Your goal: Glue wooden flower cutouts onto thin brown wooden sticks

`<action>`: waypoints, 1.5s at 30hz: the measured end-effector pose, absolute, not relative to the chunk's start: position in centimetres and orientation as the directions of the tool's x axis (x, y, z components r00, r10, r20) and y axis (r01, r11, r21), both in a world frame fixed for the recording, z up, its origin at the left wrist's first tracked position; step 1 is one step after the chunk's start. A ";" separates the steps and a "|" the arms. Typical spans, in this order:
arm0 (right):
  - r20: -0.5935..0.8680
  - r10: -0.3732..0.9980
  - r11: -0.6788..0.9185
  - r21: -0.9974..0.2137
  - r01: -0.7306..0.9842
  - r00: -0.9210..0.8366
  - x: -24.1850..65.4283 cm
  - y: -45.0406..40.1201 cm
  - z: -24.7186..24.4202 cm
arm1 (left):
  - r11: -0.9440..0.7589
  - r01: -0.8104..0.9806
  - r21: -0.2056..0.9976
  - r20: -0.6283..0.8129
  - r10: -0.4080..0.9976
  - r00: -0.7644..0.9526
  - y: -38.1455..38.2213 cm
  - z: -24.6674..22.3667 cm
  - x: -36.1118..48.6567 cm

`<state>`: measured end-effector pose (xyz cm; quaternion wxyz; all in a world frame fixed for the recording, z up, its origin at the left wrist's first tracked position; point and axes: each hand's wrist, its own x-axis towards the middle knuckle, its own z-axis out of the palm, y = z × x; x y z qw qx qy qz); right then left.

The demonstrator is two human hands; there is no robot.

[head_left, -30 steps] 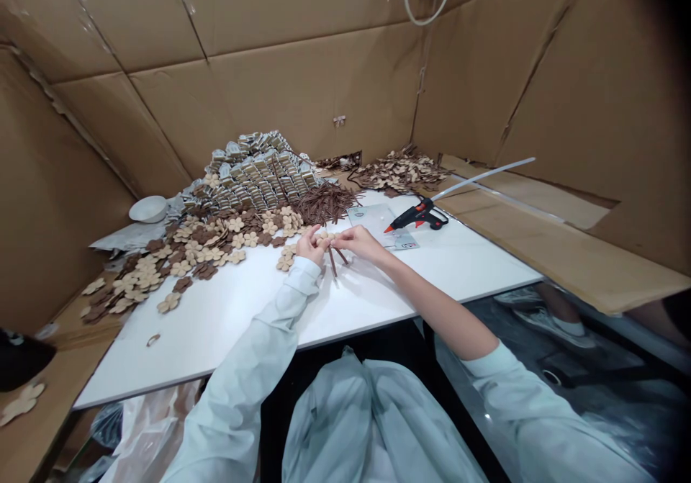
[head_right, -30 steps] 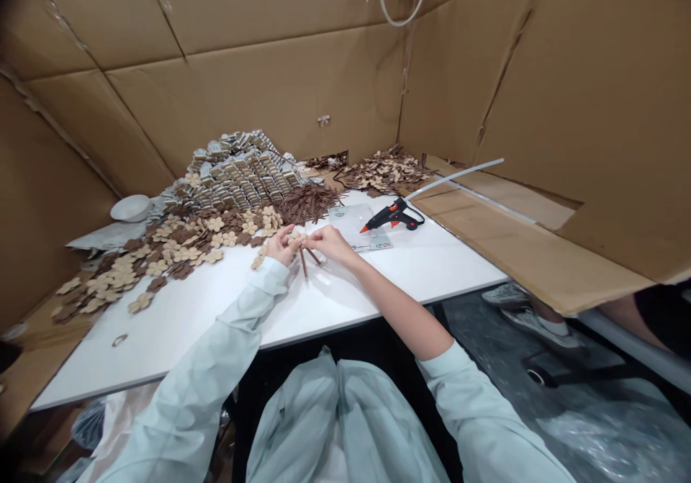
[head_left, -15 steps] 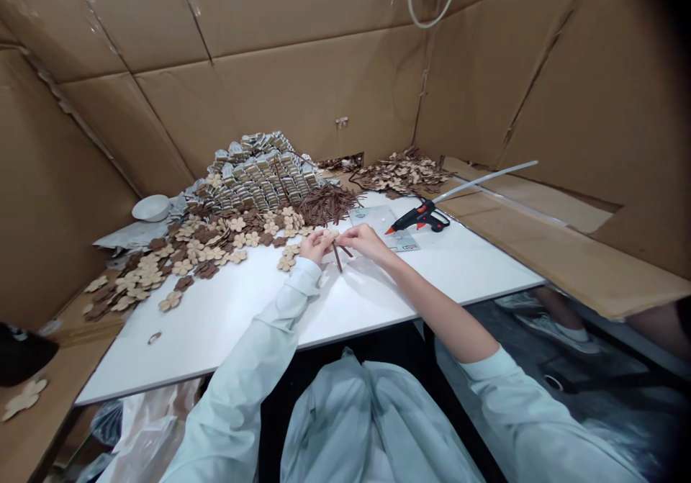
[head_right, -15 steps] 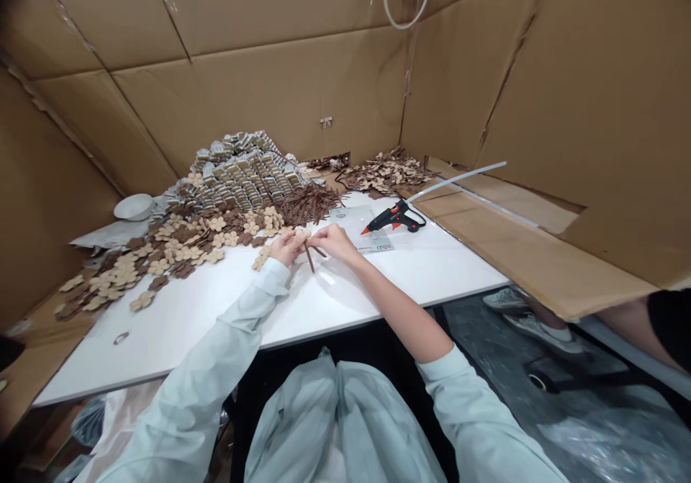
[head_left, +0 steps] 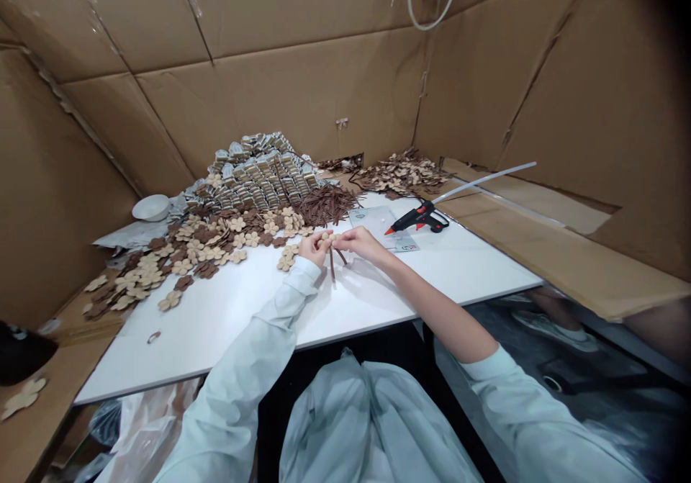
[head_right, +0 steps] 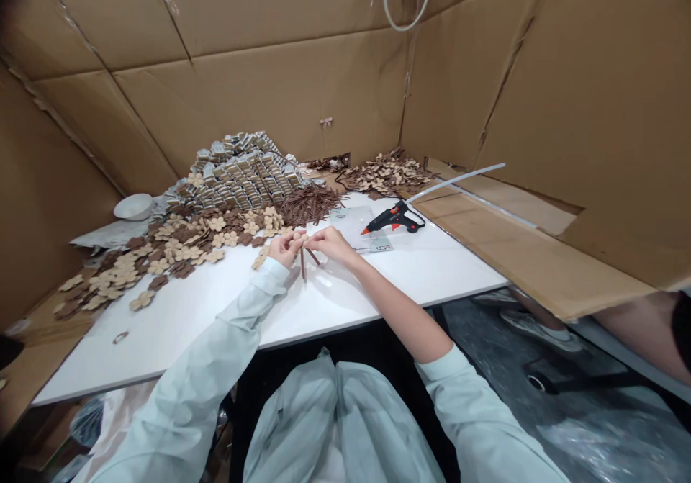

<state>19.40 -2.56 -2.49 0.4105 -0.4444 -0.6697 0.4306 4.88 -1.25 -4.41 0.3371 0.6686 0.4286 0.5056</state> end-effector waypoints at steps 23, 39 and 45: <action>0.207 0.977 0.212 -0.972 0.102 -0.053 20.0 -1.7 -2.6 | -0.060 -0.212 0.975 0.098 0.980 0.172 -1.3 -4.0 5.8; -0.223 0.856 0.037 -0.873 0.487 -0.466 22.2 -2.3 3.8 | -0.324 -0.110 0.940 0.208 0.796 -0.568 1.0 -0.9 0.1; 0.160 0.951 0.086 -0.958 0.272 0.263 28.0 3.1 6.7 | -0.324 -0.221 0.920 0.206 0.879 -0.431 1.0 -1.4 1.1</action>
